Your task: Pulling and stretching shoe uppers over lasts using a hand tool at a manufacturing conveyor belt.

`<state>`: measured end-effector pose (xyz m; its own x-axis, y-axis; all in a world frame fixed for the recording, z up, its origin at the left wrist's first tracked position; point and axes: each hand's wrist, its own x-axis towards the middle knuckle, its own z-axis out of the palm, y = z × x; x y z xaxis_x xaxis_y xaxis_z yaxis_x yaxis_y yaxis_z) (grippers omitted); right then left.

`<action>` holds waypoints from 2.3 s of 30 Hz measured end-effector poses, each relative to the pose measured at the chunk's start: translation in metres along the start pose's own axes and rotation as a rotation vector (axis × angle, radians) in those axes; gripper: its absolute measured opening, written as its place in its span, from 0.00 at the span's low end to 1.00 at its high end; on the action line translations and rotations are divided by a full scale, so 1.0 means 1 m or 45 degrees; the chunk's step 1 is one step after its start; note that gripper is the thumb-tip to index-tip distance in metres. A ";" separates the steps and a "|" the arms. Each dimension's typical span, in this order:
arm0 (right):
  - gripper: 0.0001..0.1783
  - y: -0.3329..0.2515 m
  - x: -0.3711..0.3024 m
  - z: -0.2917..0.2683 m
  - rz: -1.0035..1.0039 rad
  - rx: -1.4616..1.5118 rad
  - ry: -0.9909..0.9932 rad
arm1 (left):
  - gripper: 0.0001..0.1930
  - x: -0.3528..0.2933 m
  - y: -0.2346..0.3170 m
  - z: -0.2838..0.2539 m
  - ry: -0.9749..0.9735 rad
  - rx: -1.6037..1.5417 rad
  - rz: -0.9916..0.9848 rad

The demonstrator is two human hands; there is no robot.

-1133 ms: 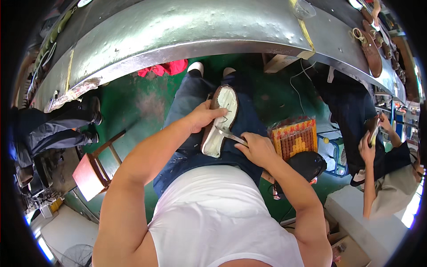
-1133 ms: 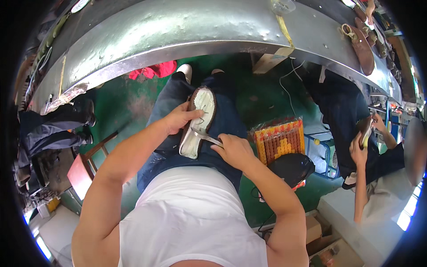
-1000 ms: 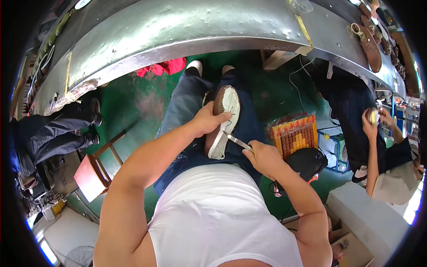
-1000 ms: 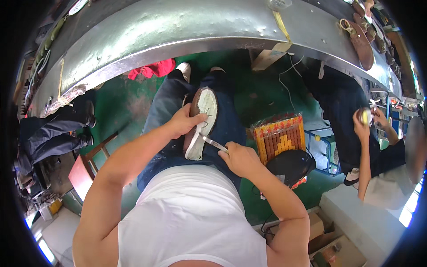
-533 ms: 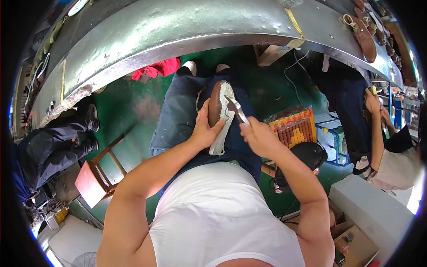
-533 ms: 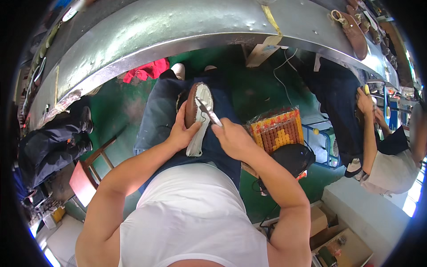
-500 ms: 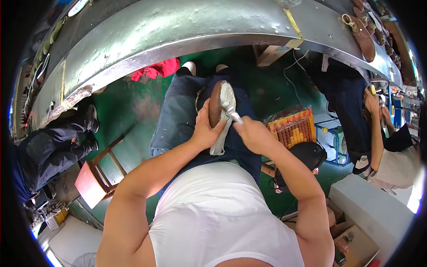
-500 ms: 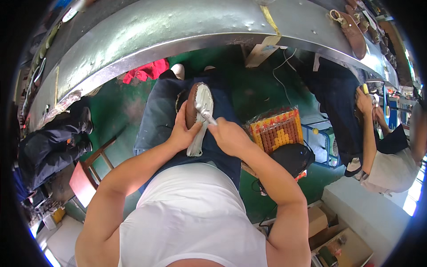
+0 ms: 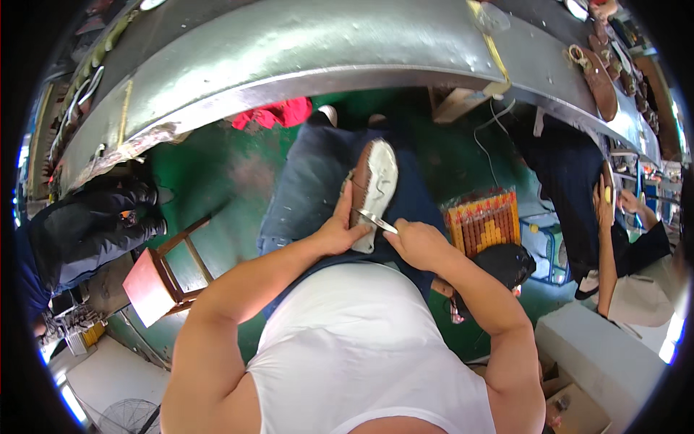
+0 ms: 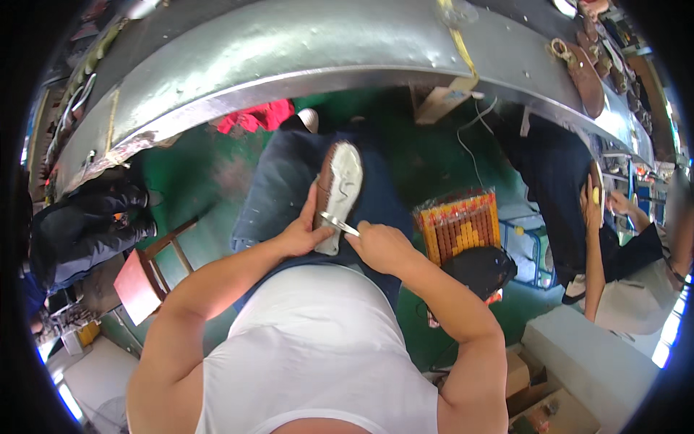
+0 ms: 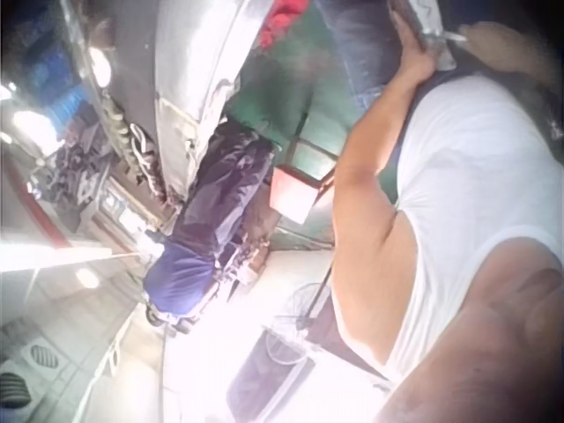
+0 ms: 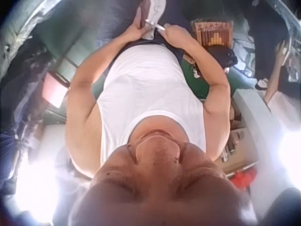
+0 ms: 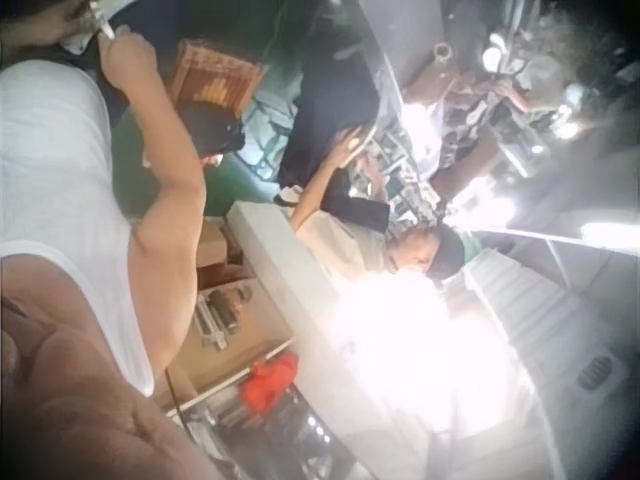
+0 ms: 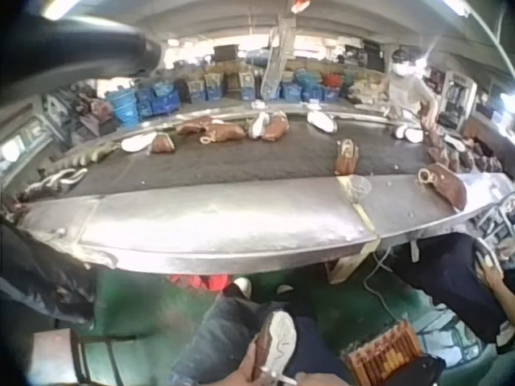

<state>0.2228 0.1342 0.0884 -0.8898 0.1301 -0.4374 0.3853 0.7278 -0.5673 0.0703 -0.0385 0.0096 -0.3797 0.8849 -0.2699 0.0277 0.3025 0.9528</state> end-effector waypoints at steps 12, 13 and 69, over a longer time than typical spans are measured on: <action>0.21 0.062 -0.032 -0.021 0.299 1.035 0.321 | 0.37 0.004 0.147 -0.080 -0.090 -1.694 -0.106; 0.21 0.062 -0.028 -0.023 0.281 1.025 0.323 | 0.36 0.011 0.169 -0.085 -0.022 -1.737 -0.051; 0.16 0.072 0.131 -0.272 -0.209 -0.401 0.998 | 0.28 0.597 0.263 -0.570 1.496 1.421 -0.061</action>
<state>0.0675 0.3869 0.1800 -0.8851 0.3494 0.3073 0.2540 0.9161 -0.3101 -0.6758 0.3675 0.1786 -0.8451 0.2814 0.4546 0.4187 0.8771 0.2354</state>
